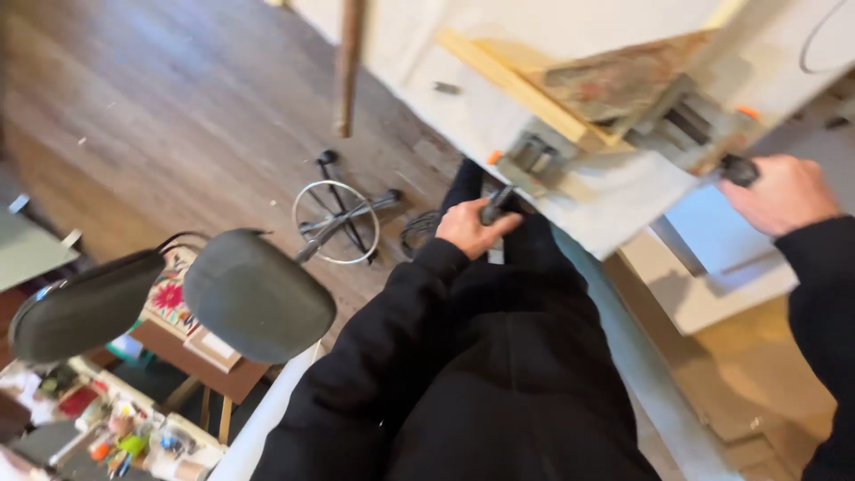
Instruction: The person assembles a wooden picture frame at a workbench. They fit mitered frame pieces together, apply wood glue to the joint of a frame section, tap a piece into place with a hammer, and secure a corner in a corner clamp, tightening the clamp by hand.
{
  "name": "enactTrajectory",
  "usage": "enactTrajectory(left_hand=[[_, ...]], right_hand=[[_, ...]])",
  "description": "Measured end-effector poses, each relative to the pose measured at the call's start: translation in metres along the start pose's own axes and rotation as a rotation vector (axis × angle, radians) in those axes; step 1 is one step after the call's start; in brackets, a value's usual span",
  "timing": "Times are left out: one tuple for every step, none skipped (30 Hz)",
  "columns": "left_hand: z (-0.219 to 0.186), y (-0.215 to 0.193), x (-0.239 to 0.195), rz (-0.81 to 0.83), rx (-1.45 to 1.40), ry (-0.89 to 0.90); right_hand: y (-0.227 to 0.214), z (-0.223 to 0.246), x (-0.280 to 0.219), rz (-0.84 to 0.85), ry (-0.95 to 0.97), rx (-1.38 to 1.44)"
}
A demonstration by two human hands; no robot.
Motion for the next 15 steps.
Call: enactTrajectory(left_hand=[[-0.007,-0.026,0.001,-0.008,0.001,-0.001],[-0.026,-0.062,0.001,-0.12,-0.074,0.122],[-0.048,-0.092,0.001,-0.224,-0.155,0.255],[-0.048,-0.106,0.016,-0.224,-0.16,0.264],[-0.055,-0.134,0.02,-0.423,0.001,0.361],[-0.065,-0.159,0.019,-0.62,0.166,0.459],[-0.064,-0.164,0.03,-0.618,0.165,0.459],[-0.068,-0.166,0.04,-0.622,0.256,0.49],[-0.074,-0.17,0.052,-0.628,0.348,0.524],[-0.066,-0.168,0.059,-0.631,0.348,0.53],[-0.063,-0.161,0.068,-0.615,0.425,0.559],[-0.06,-0.154,0.078,-0.6,0.502,0.587],[-0.059,-0.157,0.076,-0.598,0.5,0.594],[-0.057,-0.16,0.076,-0.58,0.468,0.602],[-0.055,-0.161,0.074,-0.561,0.435,0.607]], right_hand=[[-0.006,0.012,-0.006,-0.002,-0.007,0.001],[-0.016,0.024,-0.011,-0.037,-0.037,-0.107],[-0.028,0.031,-0.02,-0.076,-0.054,-0.22],[-0.032,0.03,-0.027,-0.084,-0.049,-0.225],[-0.047,0.041,-0.042,-0.217,-0.184,-0.034],[-0.062,0.049,-0.06,-0.351,-0.317,0.157],[-0.062,0.062,-0.071,-0.35,-0.315,0.156],[-0.064,0.07,-0.082,-0.347,-0.29,0.32],[-0.066,0.078,-0.091,-0.348,-0.265,0.484],[-0.074,0.114,-0.099,-0.354,-0.266,0.484],[-0.079,0.152,-0.106,-0.325,-0.274,0.393],[-0.083,0.188,-0.113,-0.296,-0.279,0.302],[-0.083,0.208,-0.11,-0.3,-0.274,0.301],[-0.08,0.234,-0.106,-0.266,-0.337,0.355],[-0.078,0.258,-0.104,-0.228,-0.401,0.409]])
Point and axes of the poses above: each hand's wrist, its own x-axis towards the middle knuckle, its own y-axis out of the palm, z = x × y, the point moved 9 cm from there along x, towards the middle knuckle, and after that the axes turned 9 degrees about x, right-handed, at the moved point
